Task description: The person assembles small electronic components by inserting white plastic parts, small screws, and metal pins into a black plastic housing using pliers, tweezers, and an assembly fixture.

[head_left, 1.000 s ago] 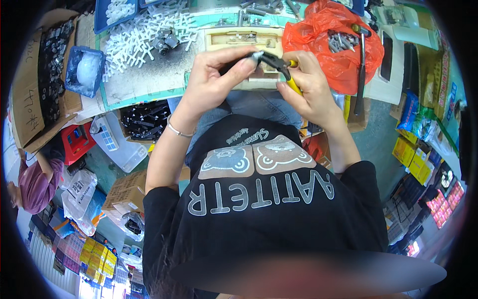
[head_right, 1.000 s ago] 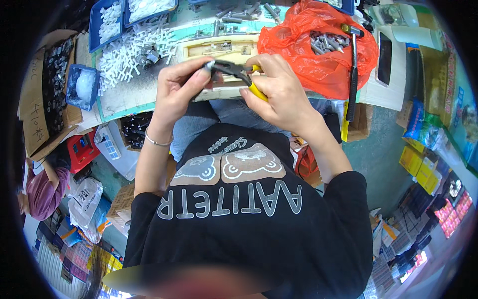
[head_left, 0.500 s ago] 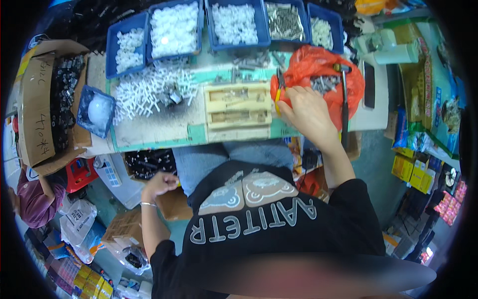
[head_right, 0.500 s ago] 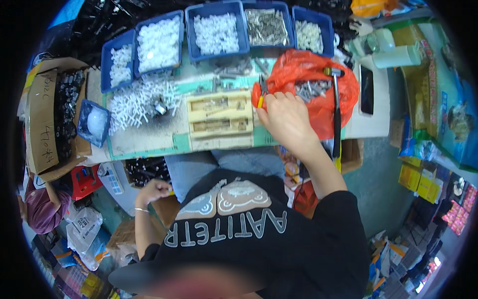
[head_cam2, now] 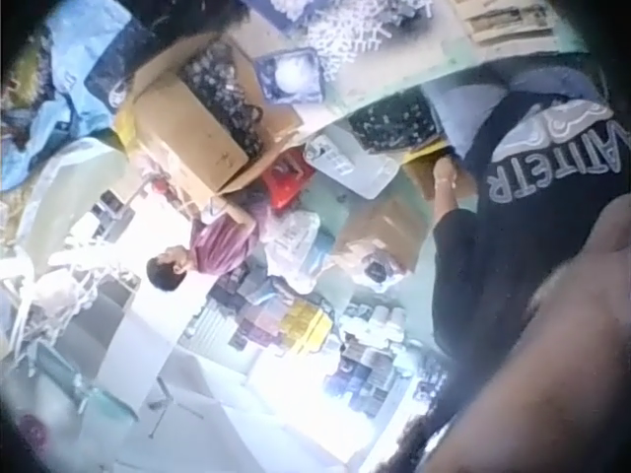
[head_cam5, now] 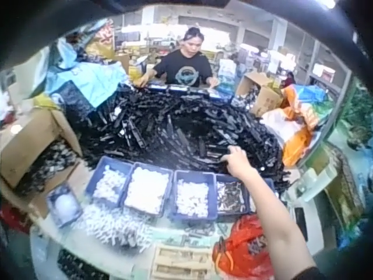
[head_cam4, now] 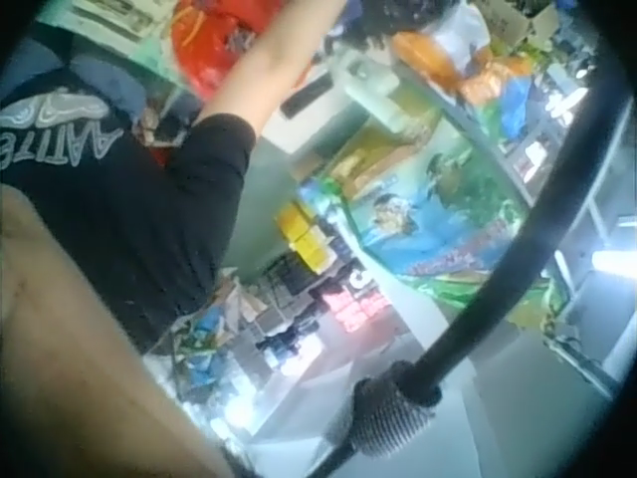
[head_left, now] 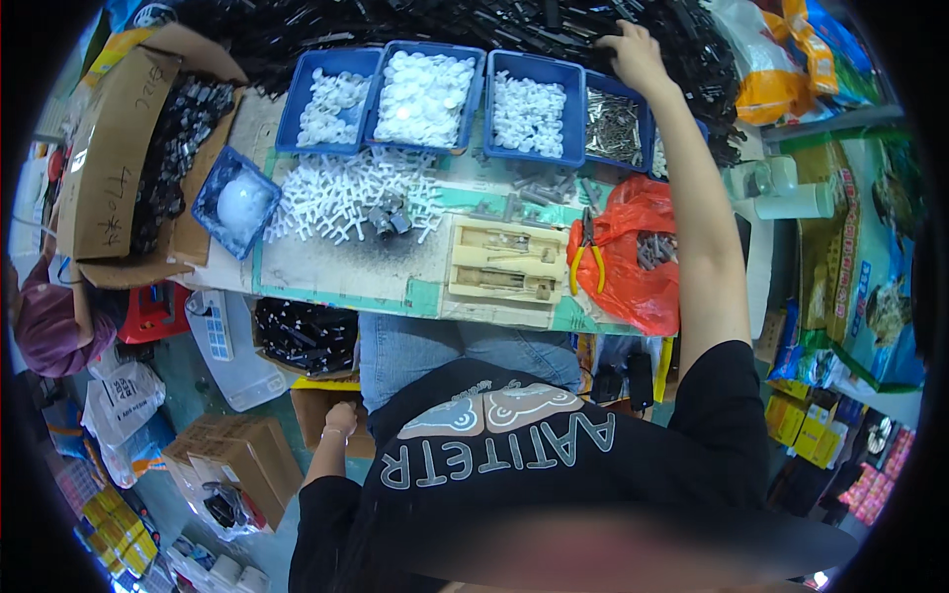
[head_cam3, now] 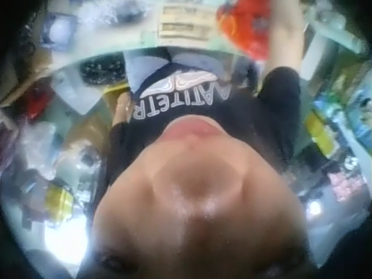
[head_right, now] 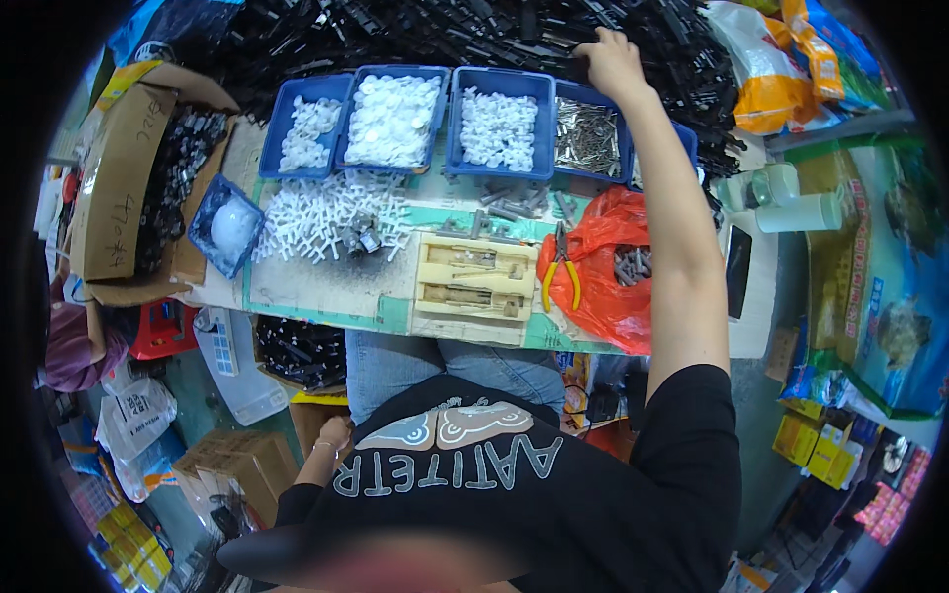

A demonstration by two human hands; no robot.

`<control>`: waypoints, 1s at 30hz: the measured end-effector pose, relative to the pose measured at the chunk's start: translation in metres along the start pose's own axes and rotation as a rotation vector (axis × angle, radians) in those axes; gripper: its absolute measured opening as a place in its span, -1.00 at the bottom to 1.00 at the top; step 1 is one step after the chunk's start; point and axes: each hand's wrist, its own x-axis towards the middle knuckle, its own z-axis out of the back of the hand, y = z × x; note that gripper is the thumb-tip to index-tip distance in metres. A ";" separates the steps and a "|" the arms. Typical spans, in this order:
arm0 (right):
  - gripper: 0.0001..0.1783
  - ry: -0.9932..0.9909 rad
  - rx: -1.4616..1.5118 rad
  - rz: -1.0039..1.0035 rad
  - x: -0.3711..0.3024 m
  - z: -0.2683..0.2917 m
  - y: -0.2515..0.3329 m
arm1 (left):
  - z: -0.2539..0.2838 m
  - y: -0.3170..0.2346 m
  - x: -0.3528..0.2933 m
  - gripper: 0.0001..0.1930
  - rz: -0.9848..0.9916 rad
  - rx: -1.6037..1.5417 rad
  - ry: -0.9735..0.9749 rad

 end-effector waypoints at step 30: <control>-0.49 0.092 0.511 0.151 -0.250 0.144 0.242 | 0.392 -0.218 -0.043 -0.81 -0.773 0.471 -1.388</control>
